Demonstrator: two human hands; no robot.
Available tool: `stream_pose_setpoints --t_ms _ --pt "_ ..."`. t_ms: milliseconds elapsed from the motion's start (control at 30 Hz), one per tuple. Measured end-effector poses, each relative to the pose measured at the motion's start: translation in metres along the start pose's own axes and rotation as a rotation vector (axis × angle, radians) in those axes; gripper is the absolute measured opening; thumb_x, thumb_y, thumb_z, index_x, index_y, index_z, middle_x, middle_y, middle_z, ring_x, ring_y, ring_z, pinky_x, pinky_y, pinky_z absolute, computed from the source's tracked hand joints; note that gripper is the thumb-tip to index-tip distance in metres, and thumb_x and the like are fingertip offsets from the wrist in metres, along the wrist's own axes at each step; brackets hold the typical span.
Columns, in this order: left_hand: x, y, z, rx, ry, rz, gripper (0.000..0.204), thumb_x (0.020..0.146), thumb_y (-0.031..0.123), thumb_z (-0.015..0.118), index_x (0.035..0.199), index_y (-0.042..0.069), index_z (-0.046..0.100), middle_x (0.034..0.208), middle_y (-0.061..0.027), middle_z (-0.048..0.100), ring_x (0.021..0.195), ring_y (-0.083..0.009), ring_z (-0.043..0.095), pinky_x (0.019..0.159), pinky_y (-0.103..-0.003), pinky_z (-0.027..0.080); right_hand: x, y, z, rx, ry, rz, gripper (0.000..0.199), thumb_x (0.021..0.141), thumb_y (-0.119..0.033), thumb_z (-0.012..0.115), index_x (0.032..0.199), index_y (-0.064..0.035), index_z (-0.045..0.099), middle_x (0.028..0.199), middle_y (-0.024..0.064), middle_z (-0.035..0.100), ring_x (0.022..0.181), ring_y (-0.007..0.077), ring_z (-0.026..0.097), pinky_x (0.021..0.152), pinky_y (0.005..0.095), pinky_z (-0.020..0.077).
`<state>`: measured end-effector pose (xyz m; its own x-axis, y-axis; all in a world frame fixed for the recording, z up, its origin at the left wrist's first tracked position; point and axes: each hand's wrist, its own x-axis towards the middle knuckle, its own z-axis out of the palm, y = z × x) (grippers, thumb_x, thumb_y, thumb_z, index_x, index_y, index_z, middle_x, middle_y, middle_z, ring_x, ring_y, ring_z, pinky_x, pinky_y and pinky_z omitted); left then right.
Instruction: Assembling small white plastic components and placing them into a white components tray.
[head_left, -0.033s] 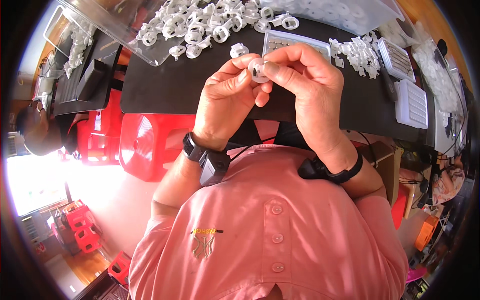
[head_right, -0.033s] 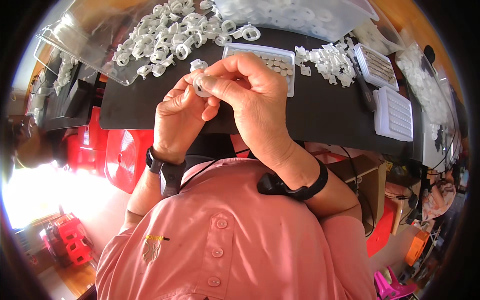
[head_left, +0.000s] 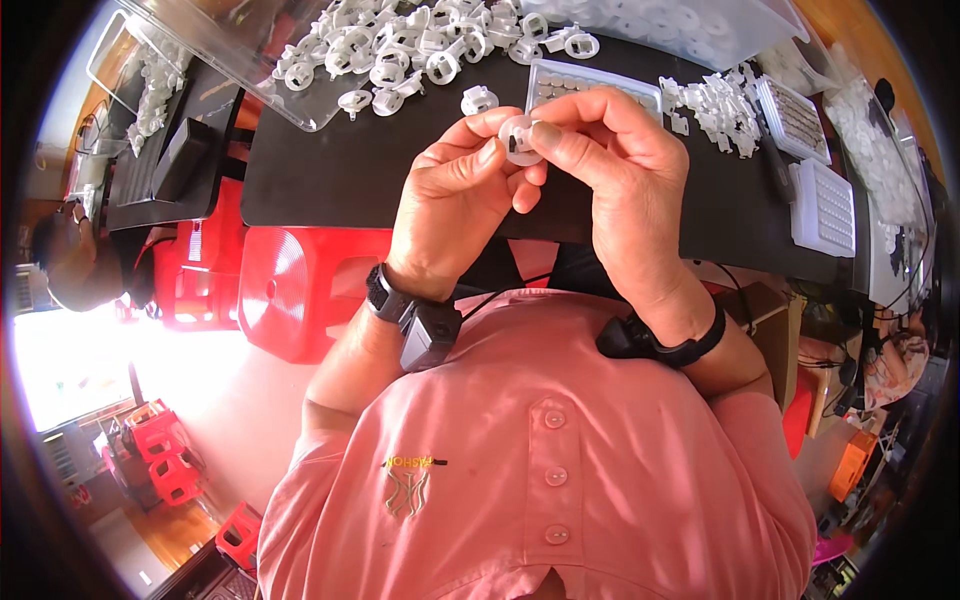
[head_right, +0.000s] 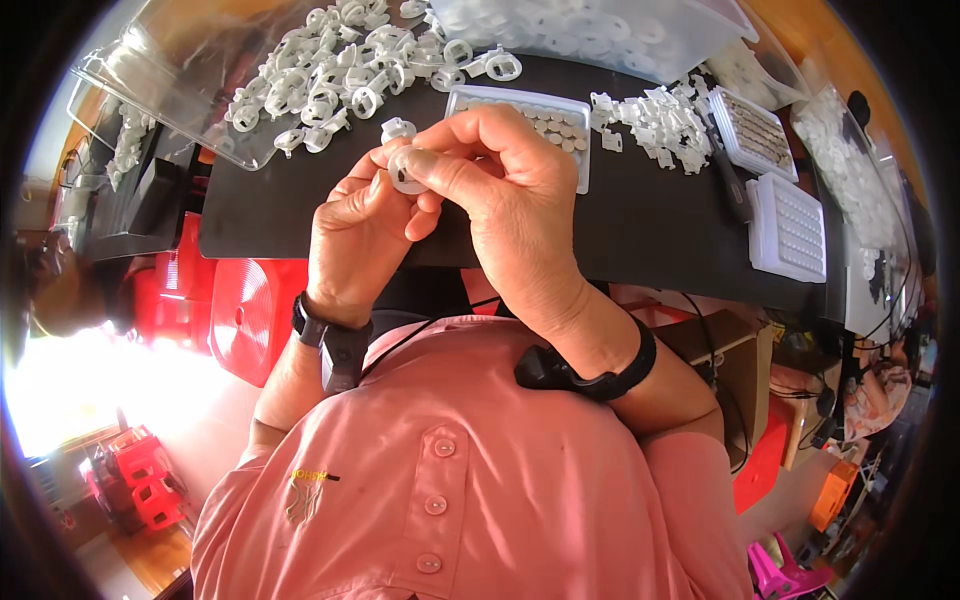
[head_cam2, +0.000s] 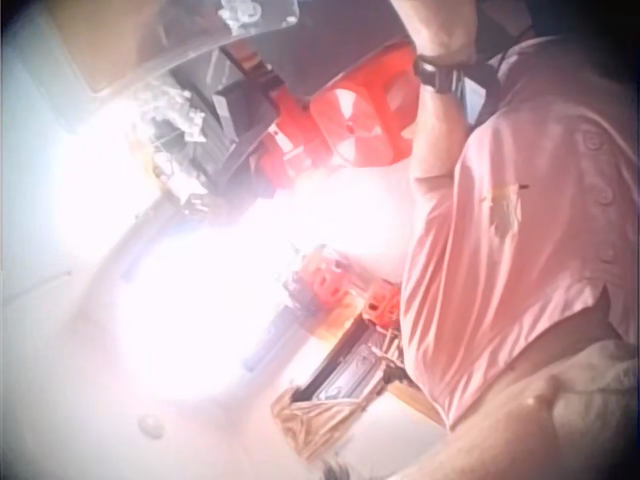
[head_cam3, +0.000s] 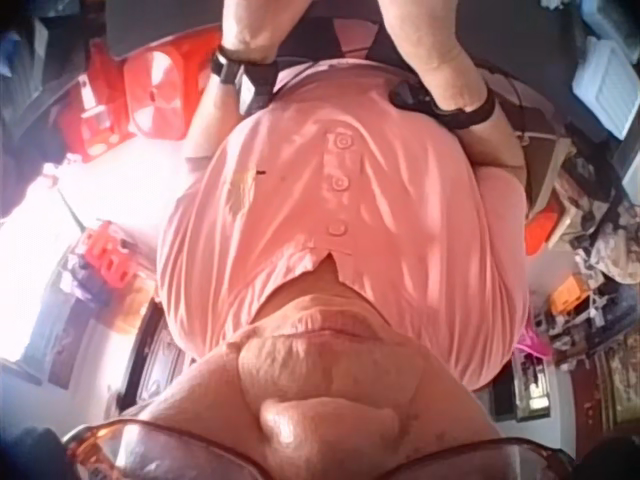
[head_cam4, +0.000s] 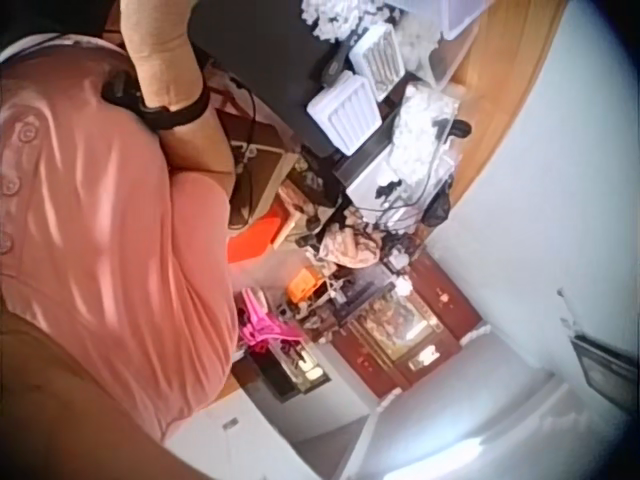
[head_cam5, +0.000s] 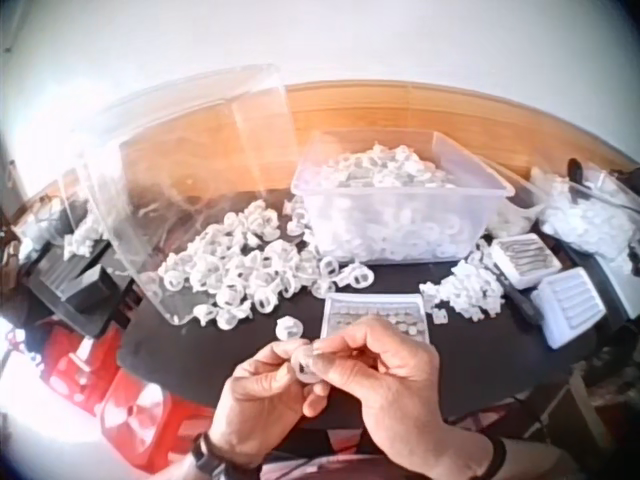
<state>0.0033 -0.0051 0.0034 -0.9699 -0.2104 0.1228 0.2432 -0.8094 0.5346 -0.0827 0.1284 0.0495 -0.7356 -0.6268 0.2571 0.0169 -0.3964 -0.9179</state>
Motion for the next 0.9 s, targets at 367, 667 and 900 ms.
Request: stream_pose_setpoints --t_ms 367,667,900 --pt "-0.002 0.0 -0.001 -0.01 -0.001 0.007 0.026 0.098 0.009 0.06 0.12 -0.005 0.062 0.106 -0.0152 0.068 0.087 -0.0258 0.068 0.07 -0.035 0.054 0.002 0.011 -0.012 -0.473 -0.009 -0.429 0.005 0.087 0.005 0.07 0.088 0.0031 0.066 0.083 0.0053 0.062 0.062 0.0119 0.063 0.055 0.025 0.0542" --pt "-0.001 -0.001 -0.004 -0.011 -0.039 0.013 0.026 0.098 0.009 0.059 0.12 -0.004 0.062 0.108 -0.0157 0.068 0.091 -0.0274 0.069 0.072 -0.034 0.053 0.004 -0.002 -0.005 -0.289 0.028 -0.167 0.006 0.082 0.006 0.072 0.082 0.002 0.067 0.083 0.004 0.062 0.065 0.0107 0.064 0.057 0.0233 0.0524" --pt "0.001 -0.005 -0.002 -0.004 -0.004 0.033 0.024 0.098 0.006 0.059 0.12 -0.004 0.063 0.107 -0.0141 0.068 0.09 -0.0255 0.067 0.073 -0.033 0.051 0.004 0.003 -0.008 -0.299 0.009 -0.217 0.006 0.084 0.007 0.07 0.082 0.0025 0.067 0.084 0.0041 0.061 0.066 0.0109 0.064 0.056 0.0225 0.0536"
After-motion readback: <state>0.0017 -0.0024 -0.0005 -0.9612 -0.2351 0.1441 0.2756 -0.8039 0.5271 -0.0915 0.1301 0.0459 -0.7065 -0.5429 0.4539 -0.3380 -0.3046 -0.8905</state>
